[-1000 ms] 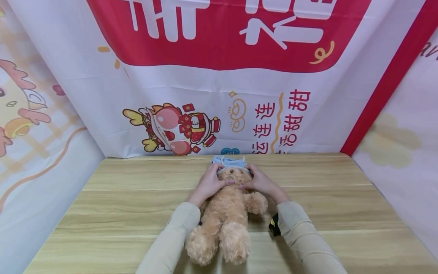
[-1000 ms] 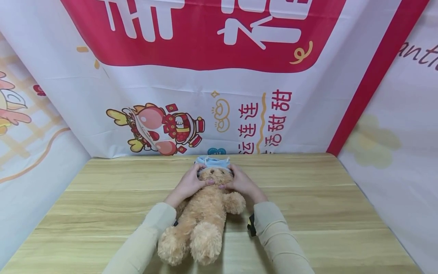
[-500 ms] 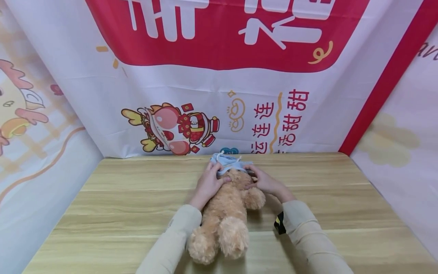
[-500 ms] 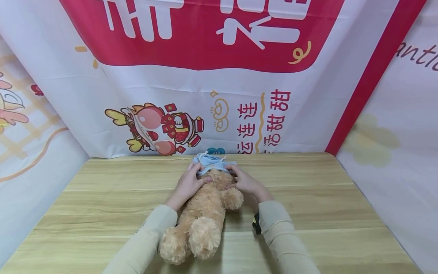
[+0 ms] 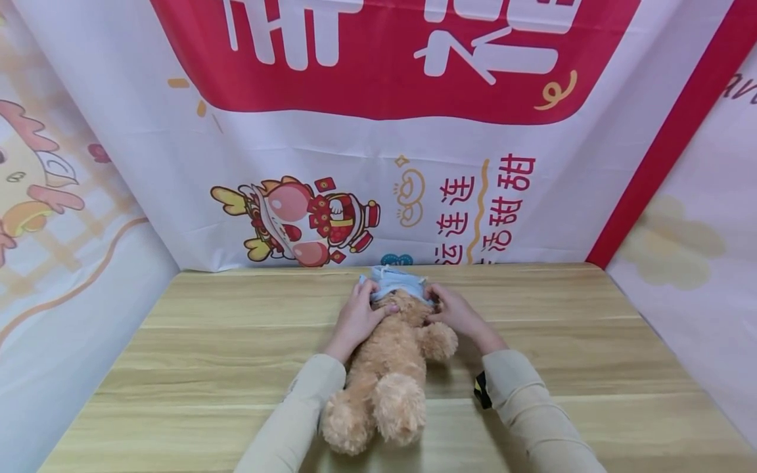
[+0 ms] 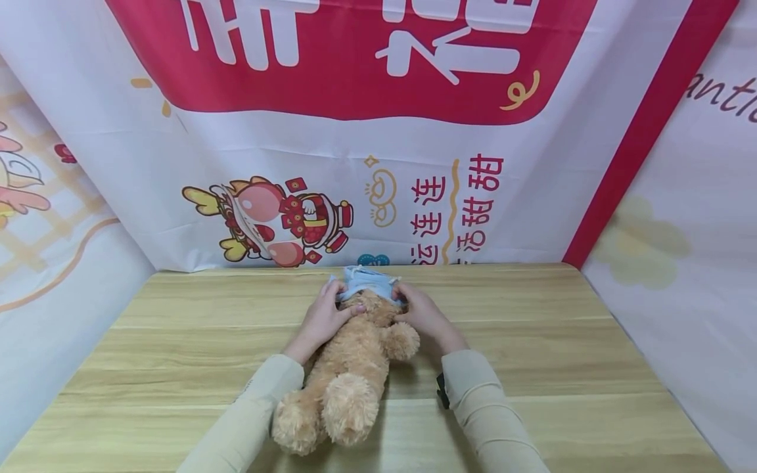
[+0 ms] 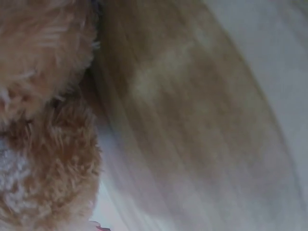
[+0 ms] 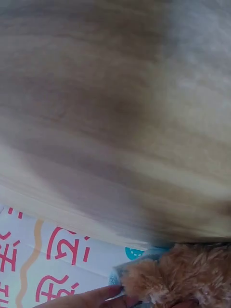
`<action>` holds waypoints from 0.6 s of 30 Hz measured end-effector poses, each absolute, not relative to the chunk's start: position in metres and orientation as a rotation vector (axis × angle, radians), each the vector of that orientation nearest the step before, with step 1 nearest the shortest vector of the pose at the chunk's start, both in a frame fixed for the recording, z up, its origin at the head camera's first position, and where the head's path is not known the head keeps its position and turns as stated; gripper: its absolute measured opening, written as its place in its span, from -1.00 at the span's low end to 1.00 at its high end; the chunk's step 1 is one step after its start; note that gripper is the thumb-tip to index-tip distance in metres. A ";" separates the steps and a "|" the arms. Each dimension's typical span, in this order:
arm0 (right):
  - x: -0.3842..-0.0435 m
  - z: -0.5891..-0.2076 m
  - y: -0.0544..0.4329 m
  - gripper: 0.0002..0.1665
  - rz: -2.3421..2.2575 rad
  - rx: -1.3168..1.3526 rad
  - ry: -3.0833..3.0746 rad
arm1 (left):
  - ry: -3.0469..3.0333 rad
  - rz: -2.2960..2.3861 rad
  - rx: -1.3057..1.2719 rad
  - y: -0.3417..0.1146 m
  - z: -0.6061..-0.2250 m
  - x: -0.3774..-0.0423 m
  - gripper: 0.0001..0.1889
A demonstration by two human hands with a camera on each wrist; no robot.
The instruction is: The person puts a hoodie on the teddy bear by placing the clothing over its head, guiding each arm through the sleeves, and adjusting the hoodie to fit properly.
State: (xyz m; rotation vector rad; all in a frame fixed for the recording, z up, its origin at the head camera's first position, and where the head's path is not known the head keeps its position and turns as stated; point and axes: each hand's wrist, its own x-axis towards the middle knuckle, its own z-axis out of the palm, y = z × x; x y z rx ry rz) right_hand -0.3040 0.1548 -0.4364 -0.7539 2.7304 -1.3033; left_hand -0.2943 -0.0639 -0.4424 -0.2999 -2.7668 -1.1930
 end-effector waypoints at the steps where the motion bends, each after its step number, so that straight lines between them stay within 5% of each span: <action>1: -0.304 -0.436 0.154 -0.64 -1.299 -0.741 2.744 | -2.765 -1.200 -0.306 -0.064 -0.443 -0.295 -0.54; 18: -0.297 -0.437 0.157 -0.75 -1.195 -0.888 2.838 | -2.772 -0.997 -0.317 -0.059 -0.435 -0.288 -0.56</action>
